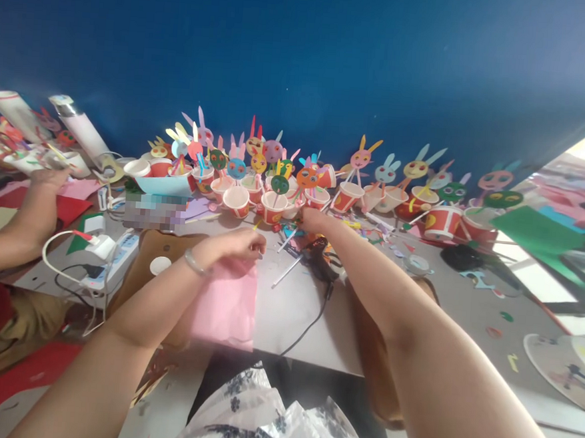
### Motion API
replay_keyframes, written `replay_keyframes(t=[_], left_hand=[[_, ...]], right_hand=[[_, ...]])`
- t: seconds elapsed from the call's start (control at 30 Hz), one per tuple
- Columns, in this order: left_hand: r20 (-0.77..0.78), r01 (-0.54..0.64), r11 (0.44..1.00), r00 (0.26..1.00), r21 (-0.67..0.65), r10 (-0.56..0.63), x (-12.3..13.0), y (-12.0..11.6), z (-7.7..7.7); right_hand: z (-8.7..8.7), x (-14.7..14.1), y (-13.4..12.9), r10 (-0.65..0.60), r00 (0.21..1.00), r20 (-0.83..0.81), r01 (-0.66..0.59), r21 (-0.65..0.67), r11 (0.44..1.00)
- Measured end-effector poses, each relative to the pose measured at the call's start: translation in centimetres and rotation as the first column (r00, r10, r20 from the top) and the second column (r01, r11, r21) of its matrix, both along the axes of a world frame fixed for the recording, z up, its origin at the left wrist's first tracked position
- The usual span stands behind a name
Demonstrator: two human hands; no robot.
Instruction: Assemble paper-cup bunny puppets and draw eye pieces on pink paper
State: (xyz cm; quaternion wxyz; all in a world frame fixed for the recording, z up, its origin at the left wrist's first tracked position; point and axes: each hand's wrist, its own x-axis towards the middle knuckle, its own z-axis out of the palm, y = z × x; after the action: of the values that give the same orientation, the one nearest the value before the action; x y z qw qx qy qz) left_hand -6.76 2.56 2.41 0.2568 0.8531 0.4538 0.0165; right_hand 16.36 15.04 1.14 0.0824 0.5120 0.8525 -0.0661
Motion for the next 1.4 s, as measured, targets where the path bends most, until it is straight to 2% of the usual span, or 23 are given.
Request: replay_keyframes(t=[0.13, 0.33, 0.53, 0.73, 0.87, 0.97, 1.03, 1.13, 1.2, 1.27, 1.4], left_hand=[[0.018, 0.108, 0.96, 0.994, -0.259, -0.107, -1.8, 0.7, 0.9], [0.023, 0.117, 0.907, 0.993, -0.405, -0.118, -2.9, 1.0, 1.5], [-0.031, 0.087, 0.91, 0.994, -0.406, -0.109, -3.0, 1.0, 1.2], [-0.059, 0.065, 0.933, 0.994, -0.354, -0.091, -2.8, 0.8, 1.5], [-0.041, 0.057, 0.933, 0.996, -0.354, -0.077, -2.7, 0.8, 1.5], [0.003, 0.052, 0.943, 0.999, -0.33, -0.054, -2.3, 0.8, 1.3], [0.036, 0.028, 0.96, 0.999, -0.278, -0.018, -2.1, 0.9, 1.1], [0.184, -0.026, 0.985, 0.981, -0.169, 0.057, -1.9, 1.0, 0.8], [0.333, -0.014, 0.991, 0.941, -0.131, 0.057, -1.8, 1.0, 0.6], [0.42, 0.015, 0.993, 0.907, -0.116, 0.036, -1.8, 1.0, 0.5], [0.385, 0.004, 0.99, 0.921, -0.142, 0.052, -1.7, 0.9, 0.5]], right_hand=[[0.3, 0.3, -0.3, -0.075, 0.996, 0.048, 0.075, 0.008, 0.997], [1.0, -0.1, -1.7, -0.171, 0.983, 0.064, 0.165, 0.084, 0.983], [2.0, 0.3, -3.1, -0.127, 0.991, 0.035, 0.12, 0.15, 0.981], [2.9, 1.2, -4.6, -0.019, 0.999, -0.05, 0.029, 0.221, 0.975], [3.4, 1.8, -6.6, 0.048, 0.984, -0.17, -0.001, 0.267, 0.964], [3.3, 1.8, -8.7, 0.065, 0.944, -0.323, 0.031, 0.282, 0.959], [2.8, 1.4, -9.9, 0.053, 0.897, -0.438, 0.061, 0.242, 0.968], [1.7, 0.3, -11.2, 0.005, 0.813, -0.583, 0.057, 0.088, 0.994], [1.0, -0.6, -11.6, -0.04, 0.762, -0.646, 0.03, -0.027, 0.999], [0.5, -1.4, -11.7, -0.083, 0.722, -0.687, -0.002, -0.122, 0.992], [0.1, -2.3, -11.7, -0.133, 0.672, -0.729, -0.054, -0.228, 0.972]])
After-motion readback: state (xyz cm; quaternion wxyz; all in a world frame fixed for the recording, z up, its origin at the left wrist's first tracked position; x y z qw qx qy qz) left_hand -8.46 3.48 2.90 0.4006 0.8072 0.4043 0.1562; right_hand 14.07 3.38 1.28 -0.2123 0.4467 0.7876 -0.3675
